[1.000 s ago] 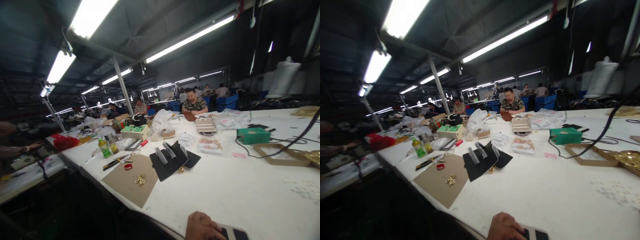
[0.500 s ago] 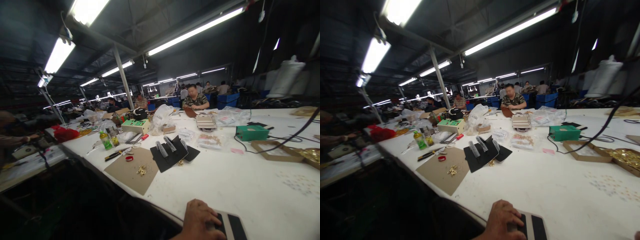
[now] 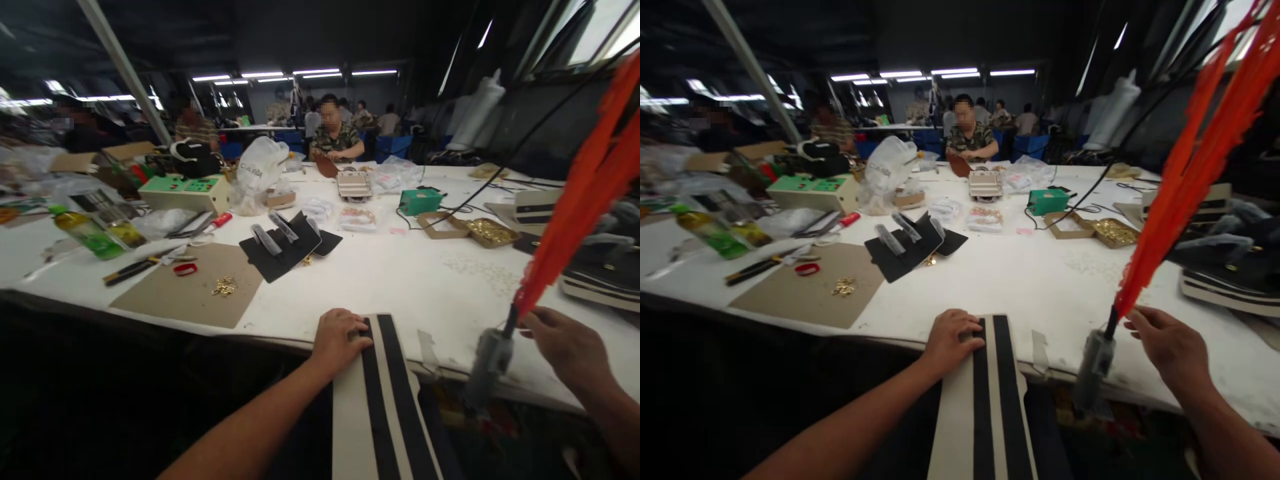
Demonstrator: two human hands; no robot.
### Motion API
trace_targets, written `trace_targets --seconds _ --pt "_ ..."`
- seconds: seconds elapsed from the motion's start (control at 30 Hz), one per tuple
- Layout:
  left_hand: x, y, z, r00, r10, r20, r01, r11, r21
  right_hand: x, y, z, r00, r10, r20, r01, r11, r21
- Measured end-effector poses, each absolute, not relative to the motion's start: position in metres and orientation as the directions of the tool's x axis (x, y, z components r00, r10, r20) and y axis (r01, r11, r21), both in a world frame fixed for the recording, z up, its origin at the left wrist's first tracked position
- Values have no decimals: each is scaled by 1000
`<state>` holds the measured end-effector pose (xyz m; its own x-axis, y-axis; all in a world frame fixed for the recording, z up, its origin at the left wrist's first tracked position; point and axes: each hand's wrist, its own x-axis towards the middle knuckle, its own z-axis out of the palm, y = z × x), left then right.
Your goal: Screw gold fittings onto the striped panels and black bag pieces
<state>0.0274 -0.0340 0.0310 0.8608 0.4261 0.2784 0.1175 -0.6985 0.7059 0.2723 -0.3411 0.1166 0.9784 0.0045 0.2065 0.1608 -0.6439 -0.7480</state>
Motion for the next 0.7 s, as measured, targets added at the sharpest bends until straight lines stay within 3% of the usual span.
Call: trace_targets --seconds 0.07,0.1,0.2,0.3,0.37,0.43,0.57,0.7 --pt "28 -33 29 864 413 286 104 -705 702 255 -363 123 983 -152 100 -4 -564 -825" --pt "28 -33 29 865 411 289 103 -709 698 240 -367 129 966 -229 124 -14 -521 -853" --pt "28 -34 28 863 410 295 110 -722 683 179 -353 144 891 -274 361 188 -502 -844" --pt "28 -34 28 868 396 298 106 -736 668 128 -309 133 947 26 320 299 -432 -851" --pt "29 -33 27 873 383 301 100 -747 658 115 -274 109 918 334 213 332 -357 -873" --pt "28 -33 26 878 371 304 96 -756 647 117 -242 82 834 545 83 294 -313 -903" --pt "27 -31 24 887 353 299 90 -765 637 138 -204 52 702 707 -78 253 -351 -902" --pt "26 -30 21 891 330 313 76 -785 615 149 -191 57 612 781 -127 382 -432 -817"
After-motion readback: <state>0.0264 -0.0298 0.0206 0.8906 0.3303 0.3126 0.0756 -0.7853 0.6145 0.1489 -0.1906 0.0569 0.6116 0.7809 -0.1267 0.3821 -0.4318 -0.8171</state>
